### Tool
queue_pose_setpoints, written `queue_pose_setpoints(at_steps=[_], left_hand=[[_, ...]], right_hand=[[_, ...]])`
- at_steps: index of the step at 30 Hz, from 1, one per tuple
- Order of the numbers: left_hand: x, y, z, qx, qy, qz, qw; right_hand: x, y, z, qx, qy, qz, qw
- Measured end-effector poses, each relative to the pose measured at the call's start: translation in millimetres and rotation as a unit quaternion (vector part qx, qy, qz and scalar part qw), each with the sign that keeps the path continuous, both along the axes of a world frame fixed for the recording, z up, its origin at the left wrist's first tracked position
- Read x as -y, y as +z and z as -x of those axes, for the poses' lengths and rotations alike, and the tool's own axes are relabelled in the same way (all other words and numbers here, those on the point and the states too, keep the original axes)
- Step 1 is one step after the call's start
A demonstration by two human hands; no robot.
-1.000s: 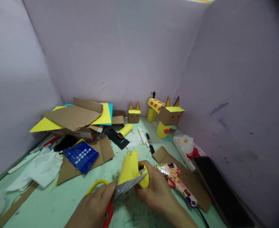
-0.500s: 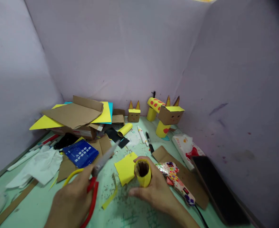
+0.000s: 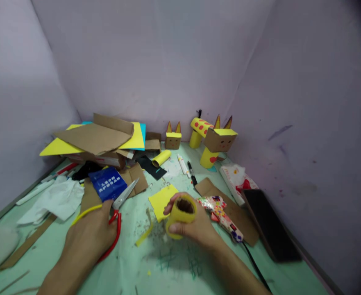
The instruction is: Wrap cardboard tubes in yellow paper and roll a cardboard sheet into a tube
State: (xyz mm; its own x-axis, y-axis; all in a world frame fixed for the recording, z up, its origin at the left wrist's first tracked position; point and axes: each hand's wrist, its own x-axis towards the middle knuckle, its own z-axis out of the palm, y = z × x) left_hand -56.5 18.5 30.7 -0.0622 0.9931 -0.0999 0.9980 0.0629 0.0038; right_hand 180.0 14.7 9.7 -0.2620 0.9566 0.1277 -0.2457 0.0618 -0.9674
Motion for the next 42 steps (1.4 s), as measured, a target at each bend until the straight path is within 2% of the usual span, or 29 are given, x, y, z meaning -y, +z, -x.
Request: queue_pose_setpoints(at_steps=[3, 7, 10, 13, 16, 19, 22, 25, 27, 28, 30, 32, 33, 35, 36, 38, 40, 42], left_hand=[[0, 0.1, 1, 0.004, 0.016, 0.012, 1.000], [4, 2.8, -1, 0.027, 0.031, 0.008, 0.999], [7, 5.6, -5, 0.064, 0.031, -0.020, 0.997], [9, 3.2, -8, 0.125, 0.019, -0.078, 0.989], [12, -4.6, -15, 0.208, -0.015, -0.164, 0.964], [20, -13.2, -26, 0.284, -0.087, -0.213, 0.931], [32, -19.2, -40, 0.323, -0.159, -0.221, 0.906], [42, -22.9, -53, 0.417, -0.169, -0.161, 0.879], [45, -24.9, -61, 0.542, -0.119, -0.065, 0.830], [46, -25.9, -65, 0.609, -0.082, -0.014, 0.788], [46, -27.3, -73, 0.722, -0.012, 0.038, 0.691], [46, -27.0, -80, 0.795, 0.040, 0.016, 0.604], [45, -26.0, -83, 0.818, 0.056, -0.017, 0.573], [44, -22.3, -88, 0.842, 0.082, -0.083, 0.526], [44, -19.8, -89, 0.853, 0.097, -0.106, 0.502], [43, -14.2, -90, 0.873, 0.134, -0.127, 0.452], [42, -9.0, -91, 0.887, 0.171, -0.108, 0.415], [43, -5.2, -91, 0.893, 0.199, -0.080, 0.395]], right_hand=[[2, -6.0, -8, -0.034, 0.003, -0.004, 0.999], [17, -15.5, -22, 0.025, 0.025, -0.001, 0.999], [29, -25.6, -27, 0.070, 0.045, -0.002, 0.997], [35, -33.2, -28, 0.072, 0.063, -0.005, 0.995], [36, -31.9, -24, 0.104, 0.081, -0.004, 0.991], [37, -25.7, -21, 0.126, 0.073, 0.017, 0.989], [38, -22.0, -19, 0.109, 0.064, 0.032, 0.992], [38, -19.0, -17, 0.051, 0.055, 0.040, 0.996], [36, -13.3, -14, -0.066, 0.025, 0.083, 0.994], [34, -9.0, -12, -0.146, 0.009, 0.124, 0.981], [27, 1.4, -7, -0.303, -0.014, 0.234, 0.924], [20, 11.6, 0, -0.393, -0.024, 0.329, 0.858], [17, 15.5, 4, -0.418, -0.029, 0.362, 0.833], [14, 19.6, 15, -0.451, -0.041, 0.399, 0.797], [15, 19.5, 22, -0.460, -0.052, 0.401, 0.790], [21, 15.4, 38, -0.460, -0.075, 0.374, 0.802], [30, 7.4, 55, -0.436, -0.092, 0.308, 0.841], [38, -1.9, 70, -0.394, -0.090, 0.224, 0.887]])
